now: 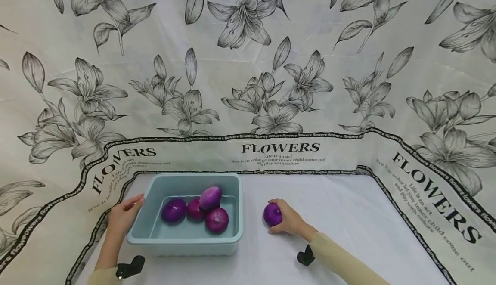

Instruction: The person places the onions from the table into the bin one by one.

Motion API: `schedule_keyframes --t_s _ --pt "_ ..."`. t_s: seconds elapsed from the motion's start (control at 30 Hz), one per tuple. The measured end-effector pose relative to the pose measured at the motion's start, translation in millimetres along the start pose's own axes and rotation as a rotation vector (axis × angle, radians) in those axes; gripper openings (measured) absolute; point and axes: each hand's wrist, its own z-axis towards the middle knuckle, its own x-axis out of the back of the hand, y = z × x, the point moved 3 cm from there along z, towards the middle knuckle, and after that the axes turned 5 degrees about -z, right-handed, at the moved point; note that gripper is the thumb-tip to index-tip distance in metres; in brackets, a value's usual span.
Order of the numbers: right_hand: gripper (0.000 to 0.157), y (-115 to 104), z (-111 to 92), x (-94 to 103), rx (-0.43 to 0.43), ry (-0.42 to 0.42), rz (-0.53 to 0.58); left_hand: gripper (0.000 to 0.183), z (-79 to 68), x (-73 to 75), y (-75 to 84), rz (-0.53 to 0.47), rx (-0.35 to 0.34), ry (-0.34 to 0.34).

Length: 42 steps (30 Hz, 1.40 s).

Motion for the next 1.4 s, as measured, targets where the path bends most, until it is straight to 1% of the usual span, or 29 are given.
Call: schedule_keyframes --t_s 0.13,0.23,0.3,0.43,0.5,0.57,0.67,0.83,0.93,1.03,1.17,1.4 --pt "0.091 -2.9 -1.1 2.7 0.001 -0.029 0.014 0.041 -1.2 -2.2 2.7 -0.001 -0.014 -0.003" --pt "0.089 -3.9 -1.4 6.2 0.001 -0.059 0.032 0.044 -1.9 -3.4 2.4 -0.007 -0.002 -0.02" --pt "0.087 -4.4 -1.1 8.2 0.003 -0.093 0.036 0.045 -2.2 -2.6 1.1 -0.009 0.004 -0.022" --pt "0.083 -9.4 0.9 13.1 0.016 -0.144 0.036 0.046 -2.7 1.6 -0.5 -0.002 -0.013 -0.022" --pt "0.083 -14.2 3.6 16.9 0.025 -0.136 0.041 0.047 -3.0 3.3 -0.6 -0.002 -0.025 -0.03" --pt "0.083 -20.9 7.1 22.3 0.025 -0.112 0.051 0.049 -3.6 4.6 -0.1 0.003 -0.026 -0.036" --pt "0.086 -33.0 12.7 30.8 0.008 -0.074 0.079 0.048 -4.6 5.4 0.6 -0.004 -0.021 -0.038" --pt "0.089 -58.9 16.7 48.0 -0.02 -0.034 0.109 0.049 -4.4 2.8 0.1 -0.03 -0.006 -0.044" --pt "0.088 -75.7 19.0 60.0 -0.017 -0.016 0.122 0.047 -3.7 1.2 -0.5 -0.027 -0.002 -0.037" --pt "0.088 -91.1 21.9 70.3 -0.01 -0.002 0.131 0.047 -3.0 0.5 -0.1 -0.027 0.001 -0.049" --pt "0.089 -111.6 24.5 80.1 0.026 -0.002 0.123 0.048 -1.6 1.0 1.2 -0.032 0.006 -0.079" --pt "0.086 -150.0 29.3 89.9 0.148 -0.025 0.091 0.049 -2.2 1.9 0.4 -0.034 0.013 -0.089"
